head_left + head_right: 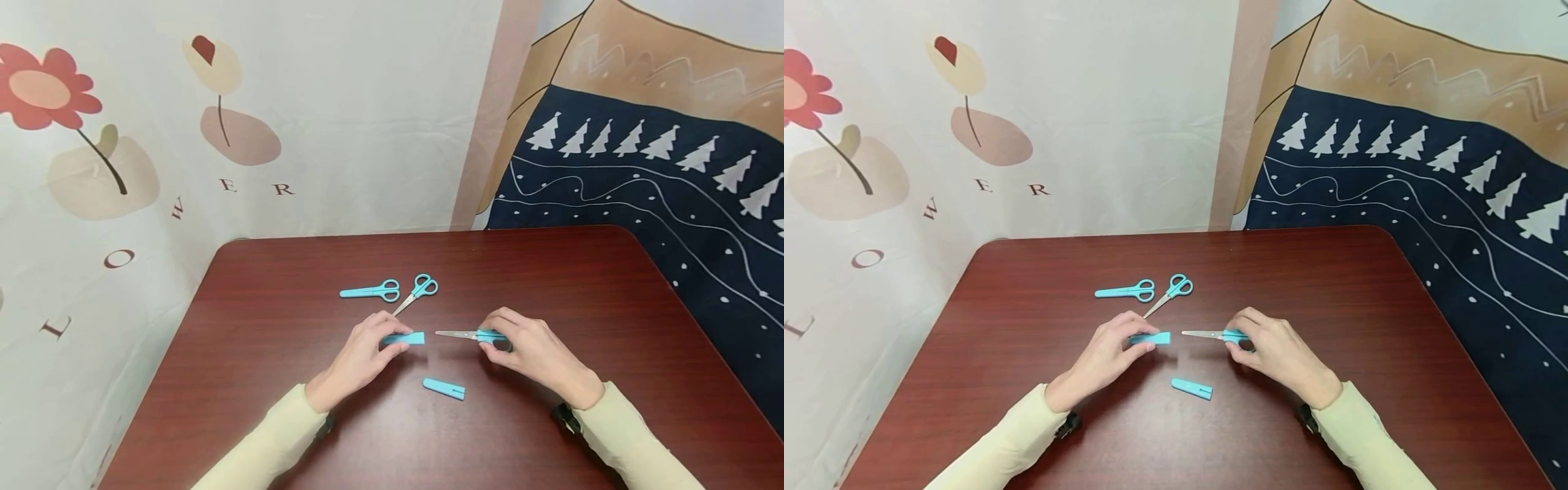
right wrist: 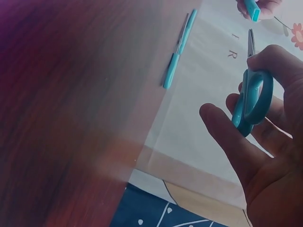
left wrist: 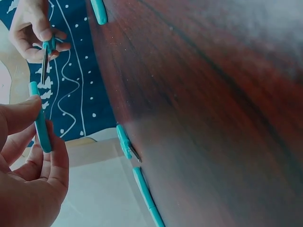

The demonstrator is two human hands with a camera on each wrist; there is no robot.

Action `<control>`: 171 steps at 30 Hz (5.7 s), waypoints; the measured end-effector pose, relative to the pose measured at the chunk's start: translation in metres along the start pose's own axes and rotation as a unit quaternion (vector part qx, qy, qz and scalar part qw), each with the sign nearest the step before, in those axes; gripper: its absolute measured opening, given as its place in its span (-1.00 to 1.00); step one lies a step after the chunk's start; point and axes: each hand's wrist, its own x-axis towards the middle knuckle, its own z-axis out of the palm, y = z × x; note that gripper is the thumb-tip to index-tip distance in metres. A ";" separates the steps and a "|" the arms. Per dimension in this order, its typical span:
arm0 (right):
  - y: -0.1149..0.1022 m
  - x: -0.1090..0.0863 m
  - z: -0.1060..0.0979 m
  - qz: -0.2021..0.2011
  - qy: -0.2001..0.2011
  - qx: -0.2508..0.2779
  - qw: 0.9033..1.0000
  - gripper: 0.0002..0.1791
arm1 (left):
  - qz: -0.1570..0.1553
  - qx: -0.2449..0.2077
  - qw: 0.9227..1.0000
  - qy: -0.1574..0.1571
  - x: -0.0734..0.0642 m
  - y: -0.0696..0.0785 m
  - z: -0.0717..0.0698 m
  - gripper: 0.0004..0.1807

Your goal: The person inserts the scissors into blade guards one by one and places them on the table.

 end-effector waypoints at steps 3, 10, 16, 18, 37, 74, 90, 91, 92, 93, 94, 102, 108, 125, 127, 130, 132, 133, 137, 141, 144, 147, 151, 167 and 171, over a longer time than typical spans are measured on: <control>-0.002 0.001 0.001 -0.002 0.004 0.004 1.000 -0.68 | 0.007 0.004 1.000 0.012 -0.002 0.001 -0.001 -0.79; -0.005 0.003 0.004 -0.019 0.014 0.003 1.000 -0.67 | 0.013 0.017 0.999 0.026 -0.005 0.000 -0.002 -0.80; -0.008 0.006 0.004 -0.022 0.018 0.004 1.000 -0.64 | 0.004 0.013 1.000 0.023 -0.007 0.000 -0.002 -0.80; -0.009 0.007 0.005 -0.024 0.017 0.005 1.000 -0.65 | 0.004 0.012 1.000 0.025 -0.008 0.000 -0.001 -0.80; -0.016 0.013 0.010 -0.033 0.013 0.011 0.999 -0.68 | 0.031 0.019 0.998 0.047 -0.011 -0.001 0.001 -0.76; -0.026 0.023 0.013 -0.055 0.010 0.004 0.998 -0.70 | 0.029 0.001 0.998 0.056 -0.012 0.004 0.003 -0.77; -0.029 0.028 0.016 -0.070 0.014 0.006 0.997 -0.73 | 0.038 -0.002 0.997 0.065 -0.012 0.004 0.004 -0.76; -0.029 0.029 0.017 -0.073 0.016 0.007 0.997 -0.73 | 0.038 -0.003 0.997 0.065 -0.012 0.005 0.004 -0.76; -0.028 0.029 0.017 -0.077 0.018 0.007 0.997 -0.73 | 0.038 -0.004 0.997 0.066 -0.011 0.005 0.005 -0.76; -0.028 0.029 0.017 -0.080 0.020 0.007 0.997 -0.74 | 0.038 -0.004 0.997 0.066 -0.011 0.005 0.004 -0.76; -0.028 0.029 0.018 -0.082 0.021 0.007 0.996 -0.74 | 0.038 -0.005 0.997 0.066 -0.011 0.005 0.004 -0.76; -0.030 0.031 0.018 -0.082 0.020 0.008 0.996 -0.75 | 0.040 -0.003 0.997 0.068 -0.011 0.006 0.005 -0.76; -0.032 0.033 0.019 -0.087 0.021 0.009 0.996 -0.74 | 0.043 -0.002 0.997 0.070 -0.010 0.007 0.005 -0.76; -0.036 0.038 0.021 -0.093 0.016 0.011 0.995 -0.73 | 0.051 -0.003 0.996 0.067 -0.008 0.006 0.007 -0.77; -0.036 0.038 0.021 -0.092 0.014 0.009 0.996 -0.71 | 0.052 -0.002 0.996 0.066 -0.008 0.006 0.007 -0.77; -0.037 0.038 0.021 -0.090 0.013 0.008 0.996 -0.68 | 0.052 -0.002 0.997 0.063 -0.008 0.006 0.007 -0.78; -0.037 0.038 0.021 -0.089 0.013 0.009 0.996 -0.66 | 0.049 -0.004 0.997 0.061 -0.008 0.006 0.007 -0.78; -0.037 0.038 0.021 -0.088 0.012 0.009 0.996 -0.65 | 0.048 -0.004 0.997 0.060 -0.007 0.006 0.007 -0.78; -0.037 0.039 0.020 -0.088 0.010 0.011 0.996 -0.64 | 0.045 -0.003 0.997 0.058 -0.007 0.007 0.006 -0.78; -0.038 0.039 0.020 -0.086 0.009 0.012 0.996 -0.65 | 0.045 -0.002 0.997 0.057 -0.006 0.007 0.006 -0.78; -0.038 0.039 0.021 -0.083 0.008 0.012 0.996 -0.66 | 0.043 -0.004 0.998 0.055 -0.006 0.007 0.006 -0.79; -0.039 0.038 0.021 -0.081 0.009 0.013 0.997 -0.67 | 0.042 -0.008 0.998 0.054 -0.006 0.007 0.006 -0.80; -0.039 0.037 0.022 -0.082 0.012 0.016 0.996 -0.67 | 0.043 -0.011 0.998 0.052 -0.006 0.007 0.005 -0.81; -0.041 0.039 0.022 -0.091 0.015 0.007 0.996 -0.65 | 0.046 0.003 0.998 0.052 -0.007 0.005 0.004 -0.81; -0.041 0.039 0.022 -0.088 0.012 0.009 0.996 -0.65 | 0.050 0.000 0.997 0.057 -0.006 0.005 0.004 -0.80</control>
